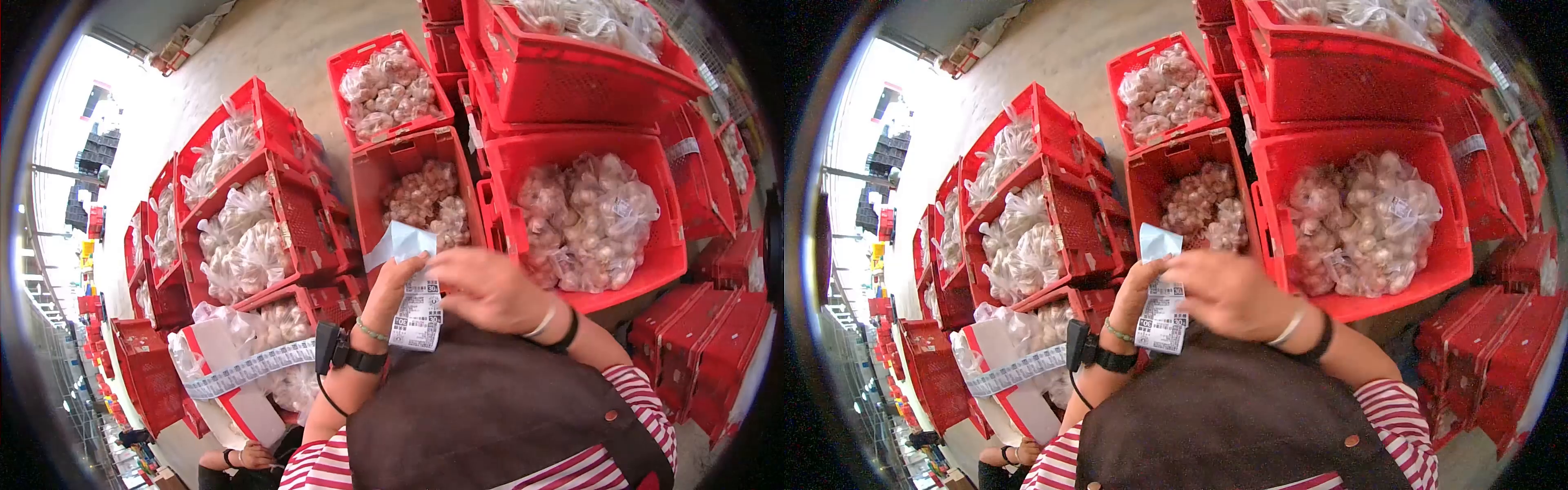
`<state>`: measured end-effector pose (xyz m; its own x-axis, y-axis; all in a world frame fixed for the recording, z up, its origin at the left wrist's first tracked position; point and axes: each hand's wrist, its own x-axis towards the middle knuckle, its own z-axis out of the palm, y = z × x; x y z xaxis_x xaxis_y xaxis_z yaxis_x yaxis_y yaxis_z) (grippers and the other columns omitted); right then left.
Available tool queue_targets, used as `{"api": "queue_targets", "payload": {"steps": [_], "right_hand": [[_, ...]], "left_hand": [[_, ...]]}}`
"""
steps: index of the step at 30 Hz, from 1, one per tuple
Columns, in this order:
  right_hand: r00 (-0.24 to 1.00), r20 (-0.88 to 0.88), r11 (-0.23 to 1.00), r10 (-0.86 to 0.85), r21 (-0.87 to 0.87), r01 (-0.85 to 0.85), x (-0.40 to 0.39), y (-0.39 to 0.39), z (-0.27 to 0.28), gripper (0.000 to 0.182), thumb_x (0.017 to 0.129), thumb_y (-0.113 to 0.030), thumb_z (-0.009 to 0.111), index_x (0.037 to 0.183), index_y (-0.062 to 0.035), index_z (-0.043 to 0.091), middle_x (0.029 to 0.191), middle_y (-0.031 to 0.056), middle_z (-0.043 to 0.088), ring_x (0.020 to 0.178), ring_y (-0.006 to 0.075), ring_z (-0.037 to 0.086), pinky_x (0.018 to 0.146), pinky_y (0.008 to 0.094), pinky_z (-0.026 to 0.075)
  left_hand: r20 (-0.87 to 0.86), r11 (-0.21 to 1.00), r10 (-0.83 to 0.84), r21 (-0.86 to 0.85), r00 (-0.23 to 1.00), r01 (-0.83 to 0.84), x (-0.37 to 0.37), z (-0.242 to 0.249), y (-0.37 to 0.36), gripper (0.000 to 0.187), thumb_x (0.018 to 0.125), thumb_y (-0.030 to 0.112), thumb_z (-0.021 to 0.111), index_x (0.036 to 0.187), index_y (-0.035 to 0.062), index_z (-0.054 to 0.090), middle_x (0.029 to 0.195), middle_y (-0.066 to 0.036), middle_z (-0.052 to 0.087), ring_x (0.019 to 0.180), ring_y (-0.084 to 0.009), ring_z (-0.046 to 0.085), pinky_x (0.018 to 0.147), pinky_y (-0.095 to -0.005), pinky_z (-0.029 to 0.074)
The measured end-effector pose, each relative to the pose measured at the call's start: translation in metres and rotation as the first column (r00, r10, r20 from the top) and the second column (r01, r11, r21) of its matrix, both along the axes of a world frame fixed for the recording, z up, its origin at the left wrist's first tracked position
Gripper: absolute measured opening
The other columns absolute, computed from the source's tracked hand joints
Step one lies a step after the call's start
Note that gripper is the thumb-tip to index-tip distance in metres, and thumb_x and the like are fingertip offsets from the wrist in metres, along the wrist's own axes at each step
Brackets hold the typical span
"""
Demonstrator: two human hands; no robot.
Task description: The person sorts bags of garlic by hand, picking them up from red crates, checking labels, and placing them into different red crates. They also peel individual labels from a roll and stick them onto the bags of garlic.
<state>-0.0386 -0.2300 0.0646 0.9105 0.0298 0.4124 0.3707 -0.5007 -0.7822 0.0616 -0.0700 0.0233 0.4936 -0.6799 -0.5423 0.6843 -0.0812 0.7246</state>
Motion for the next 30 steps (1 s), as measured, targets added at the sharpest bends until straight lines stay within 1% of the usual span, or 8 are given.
{"api": "queue_targets", "payload": {"steps": [3,8,10,13,17,20,26,30], "right_hand": [[0.995,0.034,0.993,0.092,-0.078,-0.089,0.019,0.014,-0.022,0.032,0.067,-0.007,0.068,0.098,-0.0027,0.058,0.099,0.0134,0.058,0.090,0.0294,0.057,0.079,0.0368,0.046],[0.990,-0.090,0.993,0.105,0.061,-0.100,0.038,0.016,-0.064,0.027,0.069,-0.005,0.065,0.095,-0.0021,0.059,0.095,0.0128,0.059,0.087,0.0291,0.057,0.076,0.0361,0.047],[0.982,-0.158,0.988,0.103,0.130,-0.083,0.045,0.022,-0.084,0.023,0.070,-0.004,0.064,0.093,-0.0008,0.060,0.093,0.0137,0.060,0.087,0.0285,0.058,0.075,0.0350,0.047],[0.891,-0.445,0.938,0.087,0.338,0.078,0.057,0.032,-0.097,0.021,0.072,-0.006,0.064,0.092,-0.0002,0.061,0.093,0.0138,0.060,0.089,0.0283,0.058,0.077,0.0346,0.047],[0.950,-0.288,0.990,0.119,0.104,-0.093,0.075,0.045,-0.107,0.024,0.073,-0.016,0.063,0.092,-0.0005,0.060,0.090,0.0148,0.060,0.087,0.0321,0.057,0.075,0.0386,0.046],[0.903,-0.397,0.986,0.163,0.108,-0.130,0.092,0.055,-0.122,0.025,0.074,-0.018,0.062,0.093,-0.0028,0.060,0.091,0.0145,0.060,0.086,0.0315,0.057,0.074,0.0385,0.046],[0.833,-0.539,0.985,0.124,0.166,-0.039,0.121,0.085,-0.178,0.022,0.077,-0.018,0.060,0.095,-0.0070,0.061,0.085,0.0124,0.061,0.077,0.0303,0.058,0.066,0.0381,0.047],[0.840,-0.536,0.973,0.087,0.225,0.043,0.134,0.100,-0.236,0.018,0.081,-0.018,0.060,0.093,-0.0049,0.063,0.076,0.0103,0.063,0.065,0.0227,0.061,0.057,0.0312,0.047]], "left_hand": [[-0.384,0.969,0.188,-0.076,0.904,-0.234,-0.007,0.004,-0.001,0.042,0.090,0.040,0.043,0.101,0.0004,0.053,0.086,-0.007,0.061,0.071,-0.0153,0.062,0.060,-0.0269,0.052],[-0.441,0.943,0.259,-0.078,0.859,-0.325,-0.019,-0.012,0.022,0.039,0.090,0.033,0.047,0.108,-0.0006,0.051,0.090,-0.008,0.061,0.074,-0.0154,0.063,0.063,-0.0249,0.053],[-0.044,0.997,0.077,0.029,0.996,-0.076,-0.020,-0.024,0.040,0.029,0.084,0.016,0.058,0.107,-0.0009,0.053,0.090,-0.008,0.063,0.072,-0.0128,0.062,0.062,-0.0237,0.052],[-0.179,0.985,0.132,0.131,0.975,-0.110,-0.014,-0.039,0.056,0.022,0.079,0.000,0.060,0.101,-0.0013,0.057,0.087,-0.007,0.064,0.070,-0.0109,0.062,0.062,-0.0236,0.052],[-0.222,0.984,0.173,0.086,0.959,-0.158,0.009,-0.061,0.066,0.017,0.081,0.000,0.057,0.098,-0.0007,0.059,0.087,-0.006,0.064,0.072,-0.0110,0.062,0.064,-0.0238,0.052],[-0.231,0.992,0.125,0.044,0.965,-0.118,0.030,-0.084,0.077,0.017,0.081,-0.002,0.056,0.097,-0.0003,0.059,0.089,-0.005,0.064,0.076,-0.0103,0.061,0.068,-0.0236,0.050],[0.072,0.981,-0.009,0.195,0.997,-0.005,0.061,-0.140,0.102,0.020,0.079,-0.004,0.056,0.098,-0.0011,0.060,0.089,-0.003,0.063,0.078,-0.0088,0.059,0.072,-0.0231,0.047],[-0.127,0.972,0.066,0.231,0.990,-0.035,0.071,-0.180,0.112,0.021,0.079,-0.003,0.055,0.099,-0.0030,0.059,0.090,-0.002,0.062,0.080,-0.0084,0.057,0.072,-0.0234,0.046]]}}
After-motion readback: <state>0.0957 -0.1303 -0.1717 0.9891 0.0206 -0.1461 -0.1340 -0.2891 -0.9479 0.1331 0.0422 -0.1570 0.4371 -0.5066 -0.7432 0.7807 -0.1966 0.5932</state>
